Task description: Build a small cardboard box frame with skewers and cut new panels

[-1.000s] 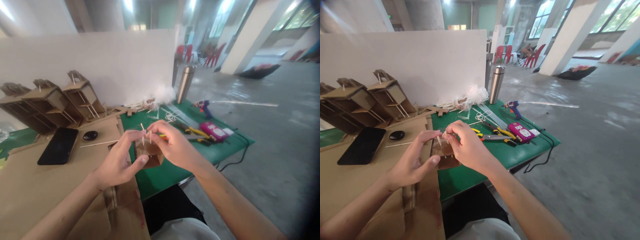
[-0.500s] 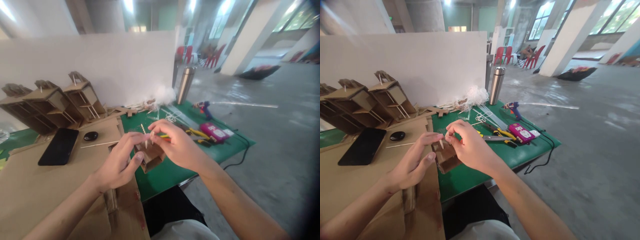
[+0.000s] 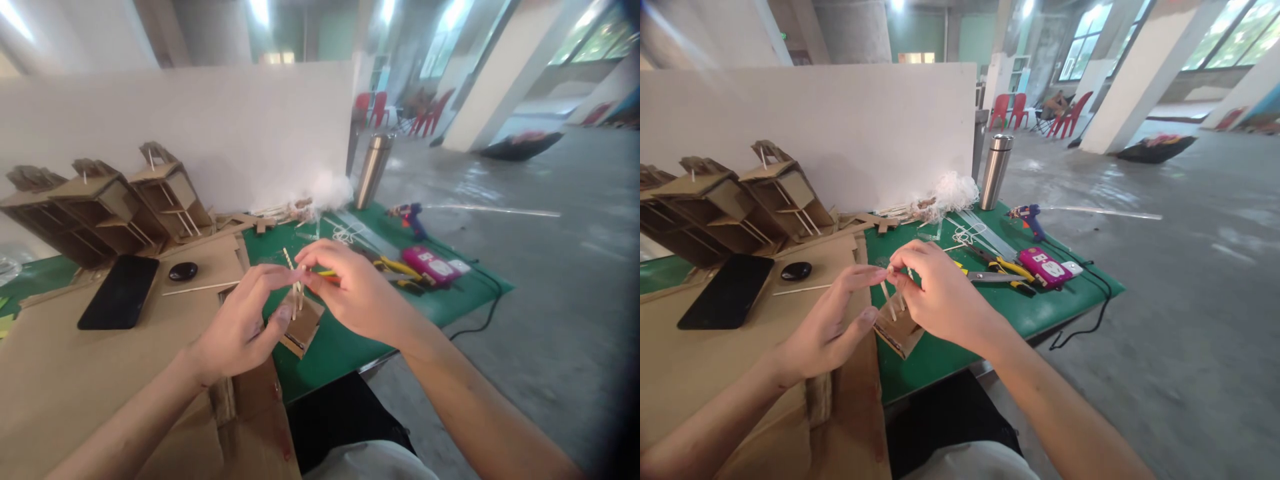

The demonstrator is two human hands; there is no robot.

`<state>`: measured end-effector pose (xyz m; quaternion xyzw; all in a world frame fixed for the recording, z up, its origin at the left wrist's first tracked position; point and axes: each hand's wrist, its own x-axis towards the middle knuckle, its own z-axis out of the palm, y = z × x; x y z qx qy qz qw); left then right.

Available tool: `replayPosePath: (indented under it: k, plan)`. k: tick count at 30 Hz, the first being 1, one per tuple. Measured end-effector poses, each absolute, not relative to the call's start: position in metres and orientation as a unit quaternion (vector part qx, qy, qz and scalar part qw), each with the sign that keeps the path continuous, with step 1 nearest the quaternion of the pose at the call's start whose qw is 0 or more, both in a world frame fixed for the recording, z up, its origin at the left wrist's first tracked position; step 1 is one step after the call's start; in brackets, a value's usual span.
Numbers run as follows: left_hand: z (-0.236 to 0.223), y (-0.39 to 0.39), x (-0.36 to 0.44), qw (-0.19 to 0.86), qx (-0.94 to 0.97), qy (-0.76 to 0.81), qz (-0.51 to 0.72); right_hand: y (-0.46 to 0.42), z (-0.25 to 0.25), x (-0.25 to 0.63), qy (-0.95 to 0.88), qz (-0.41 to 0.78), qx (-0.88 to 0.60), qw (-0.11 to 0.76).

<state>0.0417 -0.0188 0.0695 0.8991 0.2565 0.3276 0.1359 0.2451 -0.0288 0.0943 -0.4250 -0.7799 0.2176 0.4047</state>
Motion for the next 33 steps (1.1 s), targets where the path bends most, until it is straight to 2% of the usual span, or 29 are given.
replayPosePath:
  k: [5, 9, 18, 26, 30, 33]
  plan:
    - [0.0675, -0.0127, 0.0379, 0.111, 0.898, 0.268, 0.331, -0.0342, 0.0990, 0.2441, -0.775, 0.268, -0.447, 0.357]
    - [0.0655, -0.0084, 0.0345, 0.109, 0.890, 0.295, 0.331, -0.0374, 0.1006, 0.2424, -0.767, 0.336, -0.418, 0.352]
    - [0.0663, -0.0114, 0.0365, 0.124, 0.892, 0.278, 0.335, -0.0338, 0.0978, 0.2388, -0.770, 0.193, -0.448, 0.410]
    - [0.0661, -0.0115, 0.0366, 0.134, 0.893, 0.271, 0.335, -0.0323, 0.1006, 0.2439, -0.761, 0.293, -0.435, 0.381]
    - [0.0658, -0.0115, 0.0362, 0.133, 0.892, 0.269, 0.336, -0.0341, 0.0990, 0.2400, -0.757, 0.240, -0.447, 0.411]
    - [0.0667, -0.0126, 0.0365, 0.132, 0.894, 0.266, 0.336, -0.0352, 0.0999, 0.2403, -0.763, 0.244, -0.449, 0.396]
